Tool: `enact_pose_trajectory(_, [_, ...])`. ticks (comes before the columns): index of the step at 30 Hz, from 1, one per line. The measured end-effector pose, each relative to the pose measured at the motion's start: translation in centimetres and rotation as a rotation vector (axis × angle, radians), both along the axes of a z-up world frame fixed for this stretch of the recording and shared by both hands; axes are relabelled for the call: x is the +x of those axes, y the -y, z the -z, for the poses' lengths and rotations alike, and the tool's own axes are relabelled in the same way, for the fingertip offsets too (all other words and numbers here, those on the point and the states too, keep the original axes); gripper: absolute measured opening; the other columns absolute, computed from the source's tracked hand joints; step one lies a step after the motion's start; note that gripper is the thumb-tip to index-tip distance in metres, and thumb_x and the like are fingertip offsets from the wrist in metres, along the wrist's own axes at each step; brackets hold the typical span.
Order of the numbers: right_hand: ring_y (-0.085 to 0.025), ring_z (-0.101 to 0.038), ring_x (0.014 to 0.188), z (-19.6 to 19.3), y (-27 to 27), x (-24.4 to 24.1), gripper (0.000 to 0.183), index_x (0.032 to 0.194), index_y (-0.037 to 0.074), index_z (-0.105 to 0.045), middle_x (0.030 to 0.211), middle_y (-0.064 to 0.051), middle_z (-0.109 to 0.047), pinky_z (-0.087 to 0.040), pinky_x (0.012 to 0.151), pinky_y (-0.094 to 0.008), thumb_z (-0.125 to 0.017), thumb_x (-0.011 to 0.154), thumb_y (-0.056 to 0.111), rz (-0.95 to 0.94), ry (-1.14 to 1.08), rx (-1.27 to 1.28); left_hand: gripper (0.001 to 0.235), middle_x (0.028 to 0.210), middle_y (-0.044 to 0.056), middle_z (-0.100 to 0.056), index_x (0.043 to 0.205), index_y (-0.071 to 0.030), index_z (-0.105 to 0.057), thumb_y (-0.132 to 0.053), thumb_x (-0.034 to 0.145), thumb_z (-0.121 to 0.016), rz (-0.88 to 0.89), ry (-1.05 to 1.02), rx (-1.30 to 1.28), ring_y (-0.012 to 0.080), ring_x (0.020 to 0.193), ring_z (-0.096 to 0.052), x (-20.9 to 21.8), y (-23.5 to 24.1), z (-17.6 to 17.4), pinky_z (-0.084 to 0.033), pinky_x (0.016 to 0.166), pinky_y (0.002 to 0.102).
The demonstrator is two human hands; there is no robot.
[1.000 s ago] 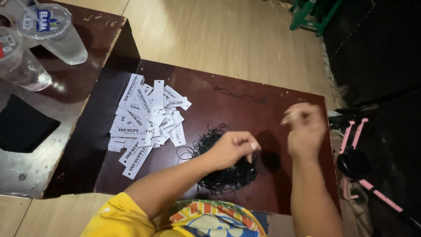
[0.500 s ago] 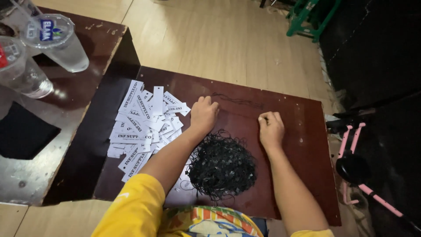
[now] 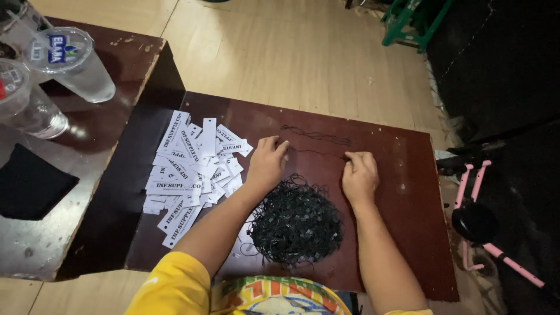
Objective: The person sits at a table and untangles a pile of black wires by hand. They repeatedly pull individual strands from the tangled mass, straighten them, and lay them on the table surface.
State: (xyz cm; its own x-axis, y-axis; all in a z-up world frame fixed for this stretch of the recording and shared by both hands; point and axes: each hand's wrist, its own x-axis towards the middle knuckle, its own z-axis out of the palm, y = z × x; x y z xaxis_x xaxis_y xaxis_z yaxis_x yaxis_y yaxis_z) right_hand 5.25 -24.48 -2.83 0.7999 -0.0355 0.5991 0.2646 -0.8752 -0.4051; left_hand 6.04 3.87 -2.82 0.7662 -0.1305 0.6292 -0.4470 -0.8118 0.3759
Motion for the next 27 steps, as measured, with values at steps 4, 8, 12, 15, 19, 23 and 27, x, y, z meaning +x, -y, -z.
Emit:
enact_pose_trajectory(4, [-0.025,-0.063,0.099,0.8,-0.1,-0.2,0.019,0.104,0.015,-0.078,0.100,-0.002,-0.060,-0.054,0.087,-0.037,-0.067,0.089,0.012,0.070,-0.056,-0.184,0.035,0.118,0.019,-0.065,0.113,-0.006,-0.075,-0.027,0.085,-0.073,0.003,0.010,0.092,0.0400,0.117,-0.059,-0.2,0.1,0.1,-0.054,0.084,0.044])
enact_pose_trajectory(8, [-0.026,-0.059,0.105,-0.8,-0.8,-0.6,0.026,0.116,0.015,-0.077,0.107,-0.002,-0.061,-0.052,0.090,-0.040,-0.068,0.093,0.024,0.084,-0.144,-0.229,0.045,0.126,0.021,-0.064,0.115,-0.008,-0.076,-0.037,0.081,-0.078,-0.088,-0.008,0.136,0.0427,0.122,-0.057,-1.1,0.0,-2.0,-0.052,0.085,0.049])
enact_pose_trajectory(12, [-0.025,-0.051,0.123,-2.5,-1.7,-1.0,0.041,0.132,0.021,-0.070,0.128,0.002,-0.060,-0.047,0.096,-0.044,-0.057,0.099,0.039,0.138,-0.352,-0.282,0.056,0.146,0.025,-0.051,0.127,-0.010,-0.070,-0.047,0.085,-0.073,-0.156,-0.176,0.170,0.0471,0.137,-0.045,-1.6,0.5,-4.9,-0.046,0.096,0.054])
enact_pose_trajectory(15, [-0.025,-0.050,0.127,-3.6,-2.2,-1.3,0.044,0.138,0.020,-0.066,0.134,0.001,-0.060,-0.046,0.098,-0.045,-0.055,0.101,0.040,0.136,-0.400,-0.275,0.059,0.154,0.025,-0.042,0.136,-0.012,-0.065,-0.050,0.091,-0.067,-0.157,-0.374,0.180,0.0471,0.144,-0.037,-1.5,0.9,-6.7,-0.041,0.101,0.055])
enact_pose_trajectory(19, [-0.028,-0.048,0.131,-4.9,-2.7,-1.6,0.048,0.144,0.016,-0.061,0.143,-0.003,-0.059,-0.044,0.100,-0.048,-0.053,0.102,0.040,0.121,-0.465,-0.260,0.065,0.160,0.024,-0.033,0.145,-0.015,-0.057,-0.055,0.094,-0.059,-0.175,-0.540,0.224,0.0450,0.149,-0.028,-1.4,1.2,-7.9,-0.036,0.103,0.053])
enact_pose_trajectory(23, [-0.025,-0.047,0.133,-4.0,-2.4,-1.2,0.050,0.144,0.018,-0.061,0.147,0.000,-0.056,-0.043,0.100,-0.047,-0.052,0.101,0.042,0.130,-0.481,-0.281,0.067,0.161,0.024,-0.031,0.148,-0.016,-0.054,-0.058,0.095,-0.055,-0.179,-0.559,0.227,0.0448,0.150,-0.026,-1.0,1.3,-7.3,-0.036,0.104,0.053])
enact_pose_trajectory(27, [-0.025,-0.049,0.131,-2.9,-1.9,-1.0,0.048,0.141,0.019,-0.064,0.145,0.000,-0.058,-0.045,0.099,-0.047,-0.055,0.099,0.041,0.131,-0.410,-0.278,0.069,0.161,0.023,-0.031,0.151,-0.016,-0.051,-0.058,0.096,-0.055,-0.176,-0.550,0.206,0.0448,0.150,-0.028,-1.1,1.1,-7.7,-0.036,0.104,0.054])
